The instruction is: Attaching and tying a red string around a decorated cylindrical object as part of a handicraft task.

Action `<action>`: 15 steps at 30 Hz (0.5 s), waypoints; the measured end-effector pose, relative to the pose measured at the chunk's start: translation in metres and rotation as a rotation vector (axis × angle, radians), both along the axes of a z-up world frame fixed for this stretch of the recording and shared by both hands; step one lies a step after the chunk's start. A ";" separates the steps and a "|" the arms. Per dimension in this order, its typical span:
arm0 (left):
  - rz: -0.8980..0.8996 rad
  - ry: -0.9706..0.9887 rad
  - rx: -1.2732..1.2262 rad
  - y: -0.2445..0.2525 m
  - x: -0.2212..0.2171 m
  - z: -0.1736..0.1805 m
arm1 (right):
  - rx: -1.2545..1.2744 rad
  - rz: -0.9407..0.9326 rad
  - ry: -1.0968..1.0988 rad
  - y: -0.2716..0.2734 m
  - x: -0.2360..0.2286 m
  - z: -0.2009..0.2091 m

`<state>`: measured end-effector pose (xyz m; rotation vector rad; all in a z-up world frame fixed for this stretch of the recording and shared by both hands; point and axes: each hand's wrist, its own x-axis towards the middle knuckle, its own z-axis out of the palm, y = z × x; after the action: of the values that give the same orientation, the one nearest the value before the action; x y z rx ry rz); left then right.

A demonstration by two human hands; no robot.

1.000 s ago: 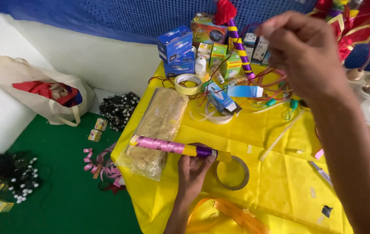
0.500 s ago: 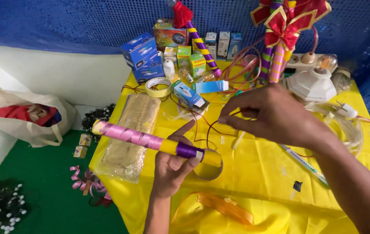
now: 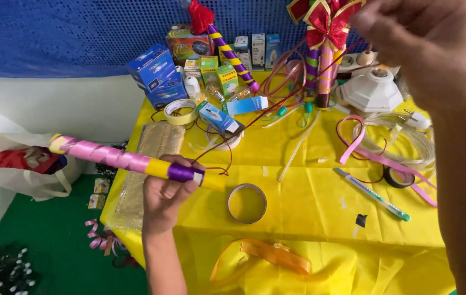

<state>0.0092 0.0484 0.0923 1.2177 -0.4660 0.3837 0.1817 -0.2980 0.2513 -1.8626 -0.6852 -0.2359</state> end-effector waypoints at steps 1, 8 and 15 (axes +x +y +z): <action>0.072 0.041 0.011 0.006 0.000 -0.001 | 0.106 0.007 -0.004 -0.015 0.013 -0.006; 0.174 0.118 0.034 0.021 0.008 0.000 | -0.052 -0.119 0.035 -0.083 0.043 -0.033; 0.195 0.162 0.042 0.027 0.012 0.005 | 0.029 -0.125 0.076 -0.223 0.151 -0.124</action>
<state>0.0210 0.0753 0.0969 1.3277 -0.2174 0.4396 0.3327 -0.5212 0.1276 -1.8785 -0.5119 -0.2532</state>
